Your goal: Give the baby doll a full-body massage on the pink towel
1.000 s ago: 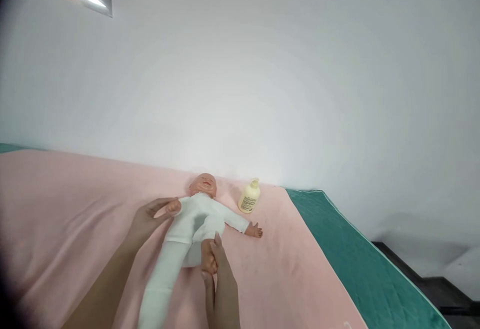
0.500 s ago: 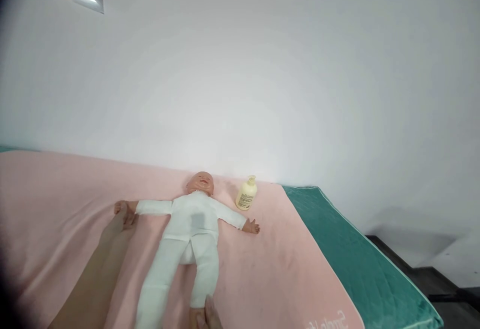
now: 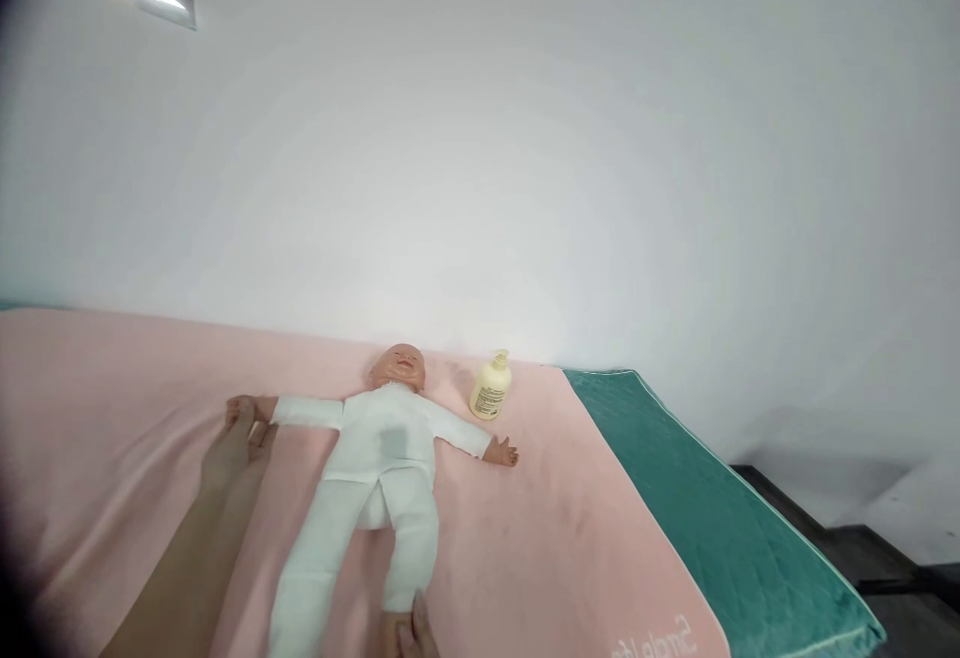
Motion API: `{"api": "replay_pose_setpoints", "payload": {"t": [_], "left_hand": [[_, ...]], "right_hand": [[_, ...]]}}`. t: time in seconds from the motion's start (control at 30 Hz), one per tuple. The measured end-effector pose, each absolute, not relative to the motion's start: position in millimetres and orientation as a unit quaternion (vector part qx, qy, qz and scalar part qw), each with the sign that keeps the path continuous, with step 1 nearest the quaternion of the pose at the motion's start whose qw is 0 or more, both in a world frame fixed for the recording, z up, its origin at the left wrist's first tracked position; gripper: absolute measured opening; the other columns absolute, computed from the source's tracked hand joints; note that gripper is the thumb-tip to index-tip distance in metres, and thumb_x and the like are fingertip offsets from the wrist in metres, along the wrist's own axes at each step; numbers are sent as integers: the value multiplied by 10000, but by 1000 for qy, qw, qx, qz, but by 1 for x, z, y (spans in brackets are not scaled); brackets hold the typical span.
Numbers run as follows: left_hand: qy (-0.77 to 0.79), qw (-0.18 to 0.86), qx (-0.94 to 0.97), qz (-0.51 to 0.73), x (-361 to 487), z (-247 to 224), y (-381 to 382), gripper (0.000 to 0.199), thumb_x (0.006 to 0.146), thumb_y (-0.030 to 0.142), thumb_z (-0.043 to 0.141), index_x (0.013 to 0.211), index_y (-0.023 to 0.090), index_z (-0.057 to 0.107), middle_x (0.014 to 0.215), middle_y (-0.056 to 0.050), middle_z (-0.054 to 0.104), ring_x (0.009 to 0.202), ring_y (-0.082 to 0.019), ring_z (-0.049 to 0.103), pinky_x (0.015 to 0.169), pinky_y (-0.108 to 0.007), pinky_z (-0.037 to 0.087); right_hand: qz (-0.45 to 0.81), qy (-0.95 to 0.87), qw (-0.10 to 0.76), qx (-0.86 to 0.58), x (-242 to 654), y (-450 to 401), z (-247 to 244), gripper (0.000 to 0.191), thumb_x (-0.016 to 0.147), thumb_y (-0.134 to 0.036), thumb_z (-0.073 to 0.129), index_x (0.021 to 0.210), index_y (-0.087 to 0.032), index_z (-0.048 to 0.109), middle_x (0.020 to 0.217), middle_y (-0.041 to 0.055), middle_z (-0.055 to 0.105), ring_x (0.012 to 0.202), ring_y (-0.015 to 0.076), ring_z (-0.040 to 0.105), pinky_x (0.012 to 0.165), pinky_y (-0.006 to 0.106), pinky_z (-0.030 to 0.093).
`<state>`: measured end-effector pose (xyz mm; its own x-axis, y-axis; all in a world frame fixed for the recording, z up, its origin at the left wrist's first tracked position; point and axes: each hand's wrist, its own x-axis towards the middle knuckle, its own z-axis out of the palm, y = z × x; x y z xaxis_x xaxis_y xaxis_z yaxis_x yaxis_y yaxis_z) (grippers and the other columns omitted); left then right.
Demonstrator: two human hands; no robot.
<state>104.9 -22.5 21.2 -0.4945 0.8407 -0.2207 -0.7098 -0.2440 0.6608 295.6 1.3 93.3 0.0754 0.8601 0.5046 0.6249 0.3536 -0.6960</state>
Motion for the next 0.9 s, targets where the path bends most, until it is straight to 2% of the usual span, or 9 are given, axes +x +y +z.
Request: {"api": "replay_pose_setpoints", "payload": {"t": [0.1,0.17,0.23,0.3,0.33,0.5,0.6,0.73,0.9], "left_hand": [[317,490,141,800,119,39,-32,112,843,198,660,953,193,678,1032,-26,687,1053,-132,629,979,-262,489],[301,495,200,790,125,49,-38,171,785,228,725,943,168,702,1085,-63,694,1091,-180,622,1007,-305,474],[318,487,295,758,129,55,-45,278,702,277,793,944,166,714,1113,-84,697,1093,-228,624,1006,-350,476],[352,473,407,698,132,58,-51,362,630,295,834,954,182,721,1114,-91,704,1075,-262,633,978,-382,495],[361,473,458,660,133,58,-54,375,615,292,839,957,190,724,1112,-94,707,1072,-274,636,965,-393,503],[320,490,647,488,145,58,-66,281,679,226,769,960,237,751,1137,-84,703,1183,-279,575,1018,-397,452],[325,438,715,437,154,60,-72,244,691,218,745,928,271,763,1105,-56,717,1157,-281,595,1002,-406,464],[330,368,764,414,161,65,-81,256,708,183,689,914,312,768,1047,-17,737,1105,-284,630,946,-404,503],[334,335,790,391,161,68,-85,274,747,191,629,967,293,756,1119,-3,714,1141,-259,610,958,-380,498]], "right_hand": [[119,-667,483,-555,308,-39,85,437,940,-503,496,1329,-304,491,1353,76,519,1172,274,543,908,462,513],[118,-662,486,-559,319,-76,74,287,963,-412,496,1218,-306,576,1276,36,567,1158,271,542,881,407,513],[119,-659,489,-560,331,-115,61,257,955,-378,526,1186,-286,590,1252,40,573,1124,256,558,874,397,514],[122,-659,491,-557,341,-152,47,319,938,-406,545,1222,-263,566,1285,81,548,1090,229,575,898,415,515],[124,-660,493,-553,346,-168,40,397,933,-410,554,1273,-208,529,1291,100,548,1093,249,583,893,459,516],[146,-679,491,-526,359,-203,31,413,987,-386,372,1392,-327,427,1421,42,475,1283,215,475,1017,348,465],[170,-684,474,-528,359,-199,43,437,980,-336,395,1416,-305,389,1460,32,429,1342,209,396,1090,359,379],[190,-677,463,-539,358,-194,58,446,976,-337,417,1418,-281,382,1456,41,434,1339,206,401,1091,350,373],[179,-683,466,-532,361,-198,53,425,986,-339,393,1408,-284,391,1454,41,435,1344,208,394,1110,356,347]]}}
